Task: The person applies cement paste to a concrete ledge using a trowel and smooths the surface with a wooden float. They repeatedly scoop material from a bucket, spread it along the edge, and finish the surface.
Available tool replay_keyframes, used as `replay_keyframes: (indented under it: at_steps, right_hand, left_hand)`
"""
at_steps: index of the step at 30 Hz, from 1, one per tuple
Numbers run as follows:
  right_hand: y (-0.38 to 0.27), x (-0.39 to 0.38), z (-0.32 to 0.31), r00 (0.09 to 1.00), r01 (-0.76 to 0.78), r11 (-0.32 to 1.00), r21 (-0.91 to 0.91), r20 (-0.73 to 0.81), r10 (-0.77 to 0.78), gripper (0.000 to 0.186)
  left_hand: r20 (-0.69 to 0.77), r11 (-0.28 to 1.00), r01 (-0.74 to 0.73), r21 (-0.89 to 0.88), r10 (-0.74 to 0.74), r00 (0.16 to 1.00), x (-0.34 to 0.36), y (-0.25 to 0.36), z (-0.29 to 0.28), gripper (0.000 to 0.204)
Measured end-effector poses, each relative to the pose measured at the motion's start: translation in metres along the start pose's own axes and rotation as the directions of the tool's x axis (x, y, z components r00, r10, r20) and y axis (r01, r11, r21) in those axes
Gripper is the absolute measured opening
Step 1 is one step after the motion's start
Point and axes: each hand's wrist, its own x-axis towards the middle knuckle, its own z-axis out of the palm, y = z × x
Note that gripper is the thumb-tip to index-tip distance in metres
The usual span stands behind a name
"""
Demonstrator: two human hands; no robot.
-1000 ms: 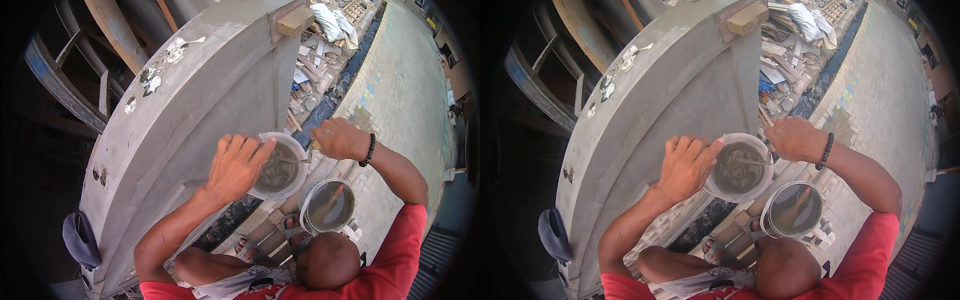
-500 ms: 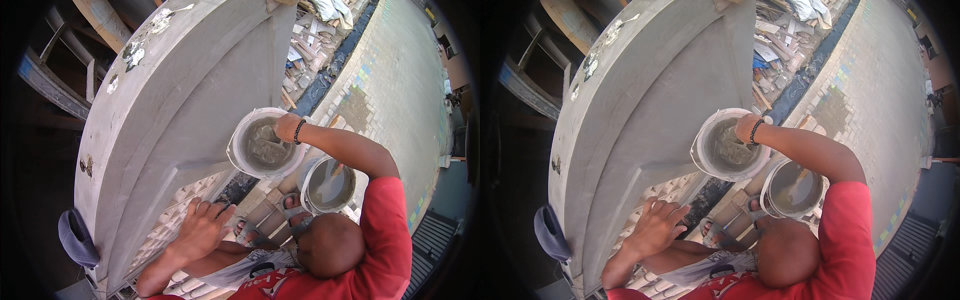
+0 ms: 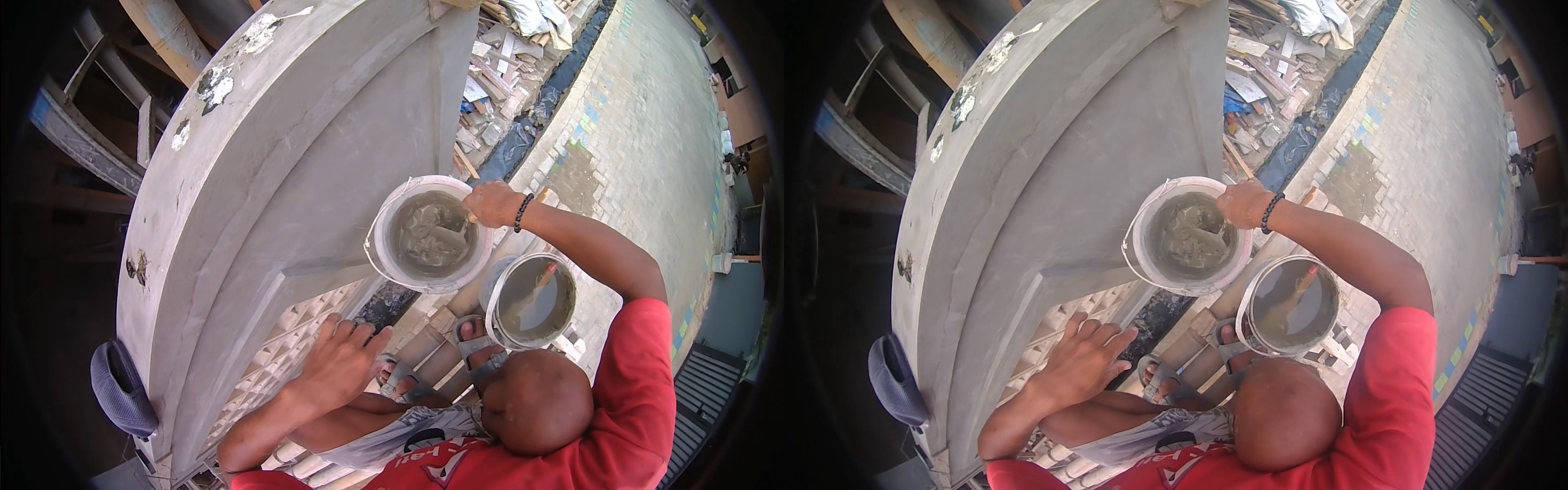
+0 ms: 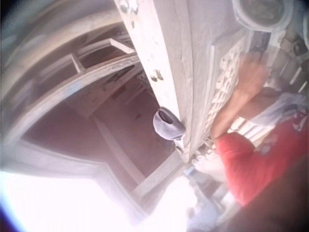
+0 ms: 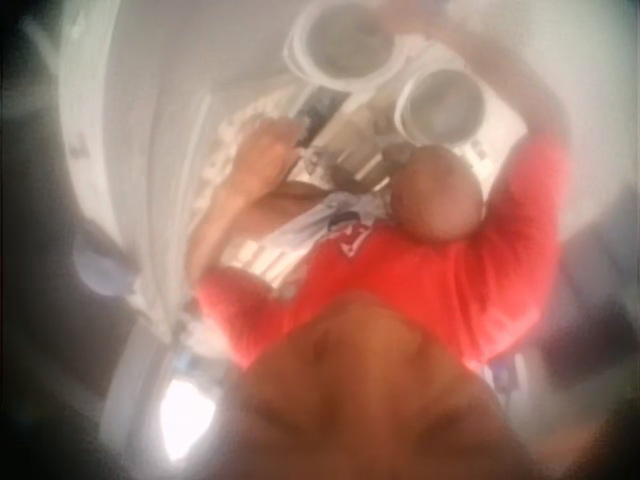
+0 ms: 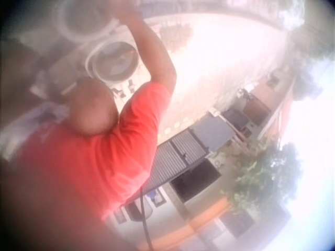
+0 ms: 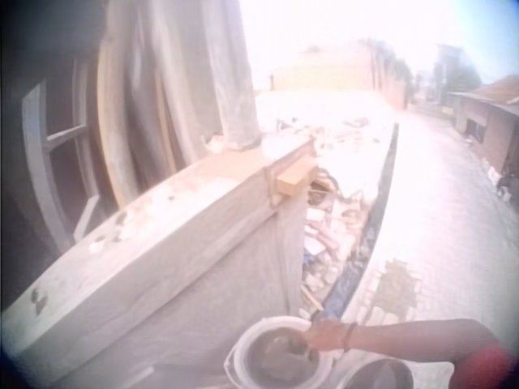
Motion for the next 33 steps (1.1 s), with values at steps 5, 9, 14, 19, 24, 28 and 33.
replay_keyframes:
  at_steps: [5, 9, 14, 19, 24, 28, 33]
  right_hand:
    - [0.008, -0.014, -0.009, 1.000, -0.011, 1.000, 0.028, -0.012, 0.012, 0.024]
    - [0.009, -0.022, -0.014, 0.995, -0.019, 0.994, 0.107, -0.090, 0.029, 0.026]
    - [0.022, -0.034, -0.024, 0.970, -0.020, 0.974, 0.227, -0.233, 0.074, 0.034]
    - [0.037, -0.066, -0.035, 0.921, 0.062, 0.951, 0.303, -0.385, 0.062, 0.037]
    - [0.017, -0.091, -0.082, 0.907, 0.142, 0.915, 0.377, -0.421, 0.033, 0.036]
    - [-0.020, -0.093, -0.127, 0.884, 0.275, 0.884, 0.378, -0.462, -0.078, 0.032]
    - [-0.056, -0.111, -0.191, 0.876, 0.383, 0.839, 0.386, -0.441, -0.196, 0.028]
  left_hand:
    - [0.105, 0.991, 0.030, -0.132, -0.016, 0.994, 0.012, -0.012, 0.003, 0.052]
    - [0.153, 0.691, 0.324, -0.646, -0.300, 0.942, 0.052, -0.043, 0.036, 0.072]
    - [0.511, -0.109, 0.553, -0.826, -0.560, 0.652, 0.137, -0.070, 0.107, 0.095]
    - [0.427, -0.677, 0.074, -0.732, -0.372, 0.824, 0.196, -0.054, 0.192, 0.059]
    - [0.388, -0.777, -0.114, -0.619, -0.429, 0.816, 0.208, -0.056, 0.215, 0.039]
    - [0.432, -0.744, -0.187, -0.642, -0.552, 0.714, 0.197, -0.045, 0.224, 0.033]
    - [0.494, -0.763, -0.210, -0.612, -0.576, 0.651, 0.148, -0.013, 0.209, 0.029]
